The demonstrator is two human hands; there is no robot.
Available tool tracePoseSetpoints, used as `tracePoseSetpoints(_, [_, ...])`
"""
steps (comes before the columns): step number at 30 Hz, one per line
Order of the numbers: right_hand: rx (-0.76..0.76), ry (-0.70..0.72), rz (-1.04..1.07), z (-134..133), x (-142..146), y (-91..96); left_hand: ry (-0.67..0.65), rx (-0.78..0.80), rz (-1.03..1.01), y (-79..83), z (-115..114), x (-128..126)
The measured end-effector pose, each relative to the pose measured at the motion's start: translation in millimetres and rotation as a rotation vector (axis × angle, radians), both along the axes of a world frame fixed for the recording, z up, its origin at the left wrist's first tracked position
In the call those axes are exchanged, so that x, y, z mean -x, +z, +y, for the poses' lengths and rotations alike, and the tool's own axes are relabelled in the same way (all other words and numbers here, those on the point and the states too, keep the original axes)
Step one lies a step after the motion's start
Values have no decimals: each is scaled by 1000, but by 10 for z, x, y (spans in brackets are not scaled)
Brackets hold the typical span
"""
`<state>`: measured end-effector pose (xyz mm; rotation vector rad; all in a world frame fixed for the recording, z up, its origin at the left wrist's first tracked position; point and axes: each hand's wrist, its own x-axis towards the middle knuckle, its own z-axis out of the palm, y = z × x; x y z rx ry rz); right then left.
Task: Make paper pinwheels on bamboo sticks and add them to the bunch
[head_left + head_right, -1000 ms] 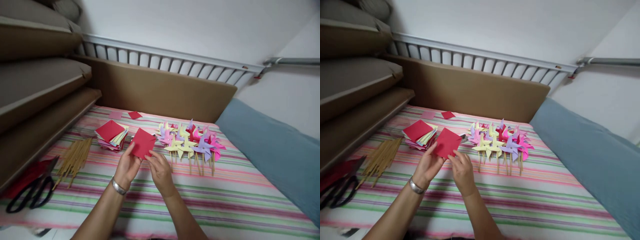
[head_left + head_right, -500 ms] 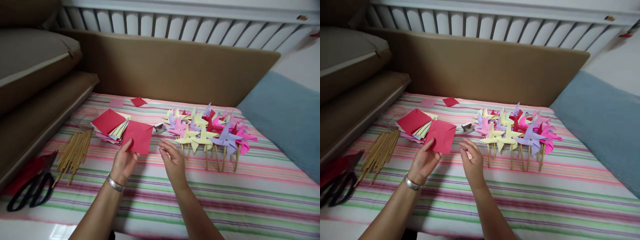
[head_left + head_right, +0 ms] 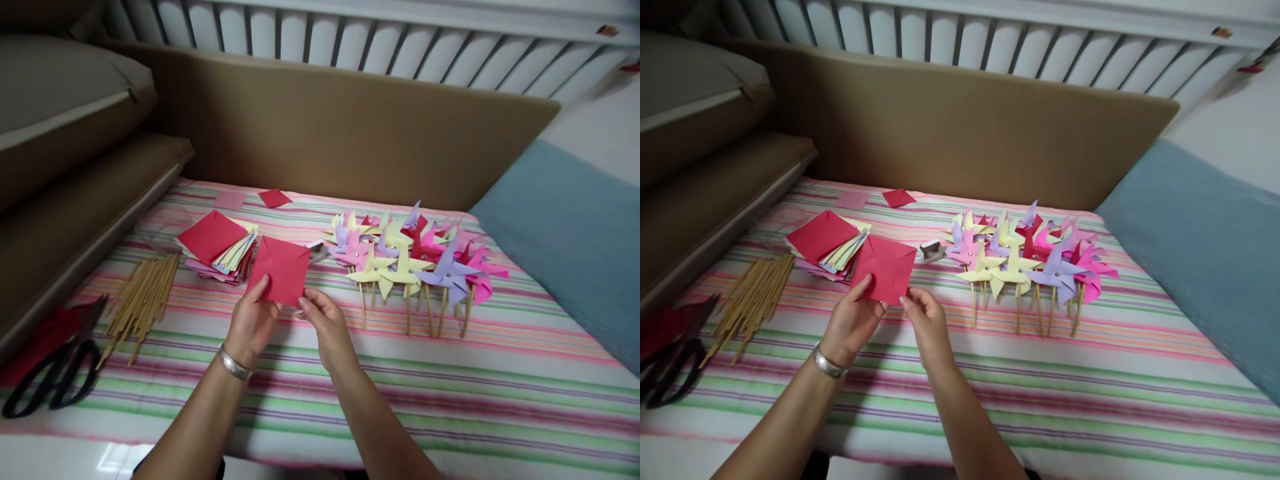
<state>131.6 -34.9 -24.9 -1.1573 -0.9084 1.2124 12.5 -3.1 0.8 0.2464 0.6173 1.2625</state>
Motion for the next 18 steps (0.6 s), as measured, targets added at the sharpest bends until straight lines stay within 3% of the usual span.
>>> tracePoseSetpoints(4, [-53, -55, -52, 34, -70, 31, -28, -32, 23, -68, -59, -109])
tracePoseSetpoints(10, [-448, -377, -889, 30, -377, 160, -118, 73, 30, -89, -107, -124])
tracePoseSetpoints(13, [-586, -300, -1072, 12, -396, 136, -213, 55, -95, -28, -99, -66])
tracePoseSetpoints(18, [-720, -119, -1112, 5, -365, 63, -262, 18, -130, 23, -35, 37])
